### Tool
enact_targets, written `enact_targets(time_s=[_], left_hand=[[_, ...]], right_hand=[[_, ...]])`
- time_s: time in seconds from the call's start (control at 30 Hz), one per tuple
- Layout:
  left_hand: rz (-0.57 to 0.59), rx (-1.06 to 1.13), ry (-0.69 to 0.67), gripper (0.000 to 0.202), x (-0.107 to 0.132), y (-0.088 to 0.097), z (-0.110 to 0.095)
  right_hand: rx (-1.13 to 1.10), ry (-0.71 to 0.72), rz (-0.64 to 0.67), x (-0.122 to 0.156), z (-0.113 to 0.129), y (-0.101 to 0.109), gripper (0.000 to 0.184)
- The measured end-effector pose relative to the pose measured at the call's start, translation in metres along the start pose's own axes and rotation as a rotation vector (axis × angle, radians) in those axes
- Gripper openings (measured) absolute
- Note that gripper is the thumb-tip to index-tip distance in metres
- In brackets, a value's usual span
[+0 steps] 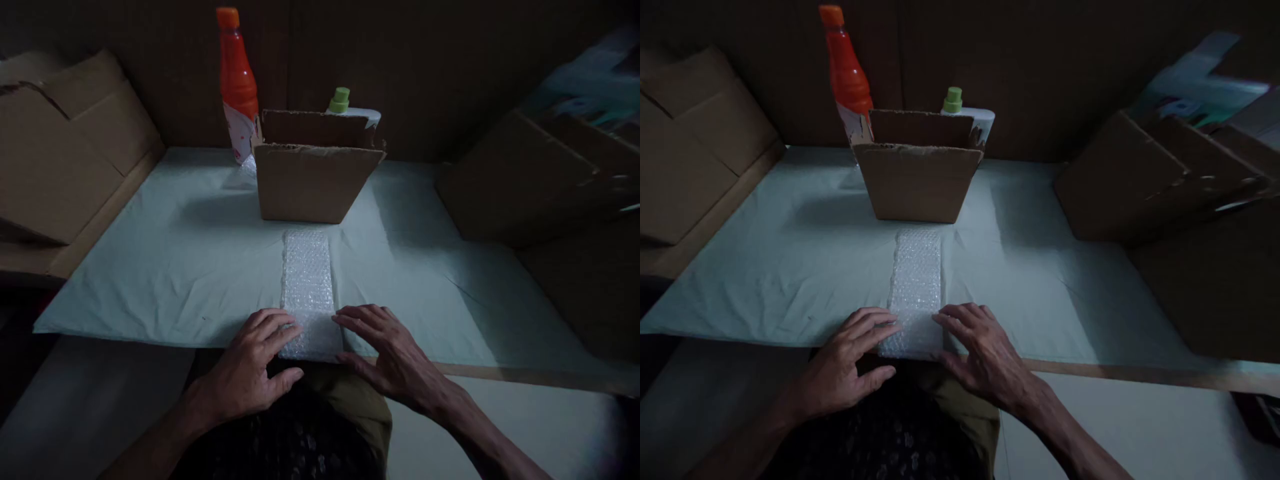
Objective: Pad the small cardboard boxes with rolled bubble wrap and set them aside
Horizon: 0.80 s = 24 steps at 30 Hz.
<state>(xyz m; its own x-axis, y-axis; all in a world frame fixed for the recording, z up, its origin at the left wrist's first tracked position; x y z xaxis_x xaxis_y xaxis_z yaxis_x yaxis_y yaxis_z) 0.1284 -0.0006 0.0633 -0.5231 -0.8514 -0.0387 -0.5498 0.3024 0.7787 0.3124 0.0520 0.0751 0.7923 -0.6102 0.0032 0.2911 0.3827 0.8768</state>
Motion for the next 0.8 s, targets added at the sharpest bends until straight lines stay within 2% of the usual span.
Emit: enact_targets(time_s=[0.13,0.27,0.37,0.5,0.67,0.8], left_hand=[[-0.011,-0.128,-0.006,0.05,0.004,-0.013,-0.005],[-0.093,-0.193,-0.016,0.041,0.006,-0.02,-0.004],[-0.191,-0.124,-0.046,0.028,0.004,-0.015,-0.004],[-0.278,0.007,0.003,0.019,-0.006,-0.004,0.007],[-0.311,-0.057,0.128,0.022,-0.022,-0.001,0.026],[-0.301,-0.158,0.143,0.022,-0.029,-0.004,0.029]], right_hand=[[0.101,0.119,0.006,0.001,0.021,-0.023,0.052],[0.121,0.135,-0.08,0.003,0.023,-0.04,0.031],[0.036,0.11,-0.138,-0.001,0.017,-0.039,0.021],[-0.098,0.003,-0.205,-0.009,0.001,-0.032,0.022],[0.115,-0.05,-0.407,0.001,0.004,-0.02,0.028],[0.188,-0.006,-0.329,0.001,0.01,-0.03,0.029]])
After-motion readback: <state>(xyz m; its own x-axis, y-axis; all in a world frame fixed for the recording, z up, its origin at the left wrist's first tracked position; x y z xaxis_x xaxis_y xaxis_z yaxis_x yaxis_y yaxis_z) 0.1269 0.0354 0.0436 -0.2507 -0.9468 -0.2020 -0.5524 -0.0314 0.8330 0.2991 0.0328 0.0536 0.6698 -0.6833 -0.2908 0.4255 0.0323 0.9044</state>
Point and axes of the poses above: each hand's wrist, its own x-axis away from the middle knuckle, its own y-axis out of the back of the hand, z = x × y, the point moved 8 cm from there along -x, towards the middle knuckle, and after that the axes turned 12 degrees about z, right-handed, at the moved point
